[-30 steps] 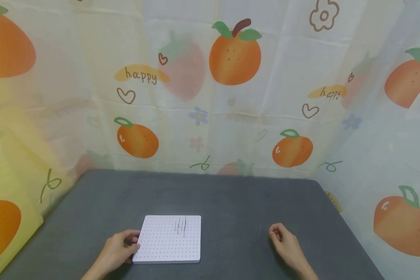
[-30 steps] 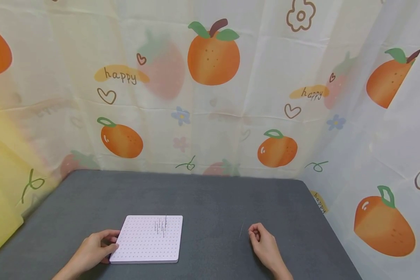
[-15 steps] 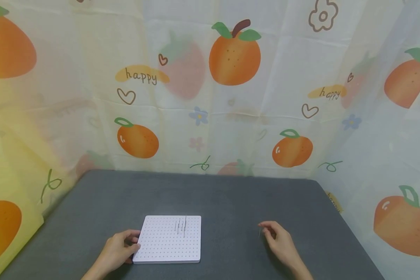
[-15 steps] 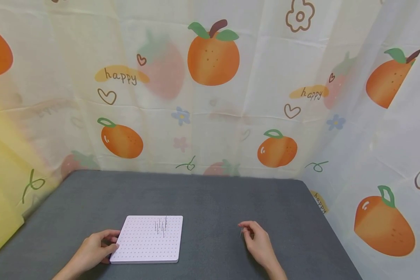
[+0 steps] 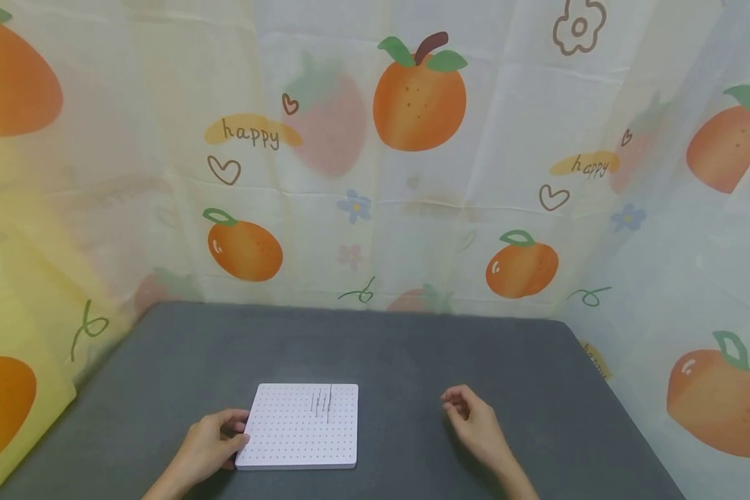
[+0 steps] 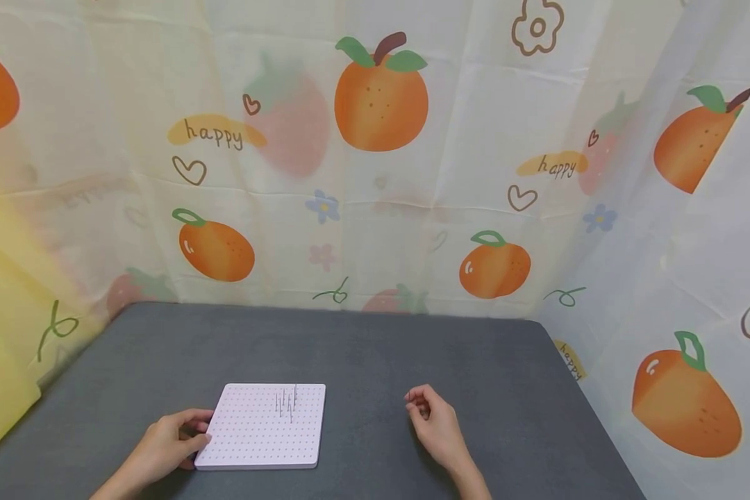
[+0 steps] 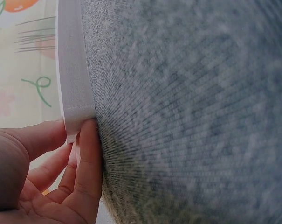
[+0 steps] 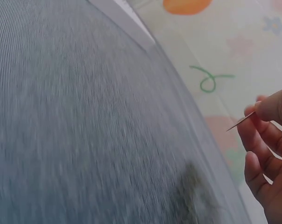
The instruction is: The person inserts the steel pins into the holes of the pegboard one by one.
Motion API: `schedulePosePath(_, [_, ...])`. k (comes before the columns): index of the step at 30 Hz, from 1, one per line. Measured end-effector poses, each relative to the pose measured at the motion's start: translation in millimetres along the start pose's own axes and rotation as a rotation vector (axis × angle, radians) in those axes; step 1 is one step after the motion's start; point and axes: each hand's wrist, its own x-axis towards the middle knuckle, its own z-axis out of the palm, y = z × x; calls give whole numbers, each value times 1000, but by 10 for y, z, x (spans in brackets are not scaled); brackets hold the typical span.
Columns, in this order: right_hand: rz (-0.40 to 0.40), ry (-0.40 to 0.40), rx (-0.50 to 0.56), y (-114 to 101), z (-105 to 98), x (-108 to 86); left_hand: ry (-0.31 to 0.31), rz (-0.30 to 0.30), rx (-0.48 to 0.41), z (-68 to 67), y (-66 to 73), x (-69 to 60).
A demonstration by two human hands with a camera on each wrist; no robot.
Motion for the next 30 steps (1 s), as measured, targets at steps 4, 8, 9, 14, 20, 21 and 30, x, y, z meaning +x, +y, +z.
schedulePosePath(4, [-19,-9,23,-83,101,22,-2,-4,8,-5,9,-3])
schedulePosePath(8, [-74,-17,25,-158,199,38,4,-1,-2,-5,11,-14])
schedulePosePath(9, [-86,-20,27,-173,223,43,6,1,-5,-4,11,-16])
schedulePosePath(14, [-118,-41,38,-233,332,64,10,16,-18,0,6,-17])
schedulePosePath(20, [-134,-74,51,-307,438,87,17,20,-20,3,1,-20])
schedulePosePath(21, [-138,-73,52,-319,456,89,17,19,-19,2,0,-20])
schedulePosePath(30, [-152,-67,51,-393,616,103,4,10,-3,3,0,-9])
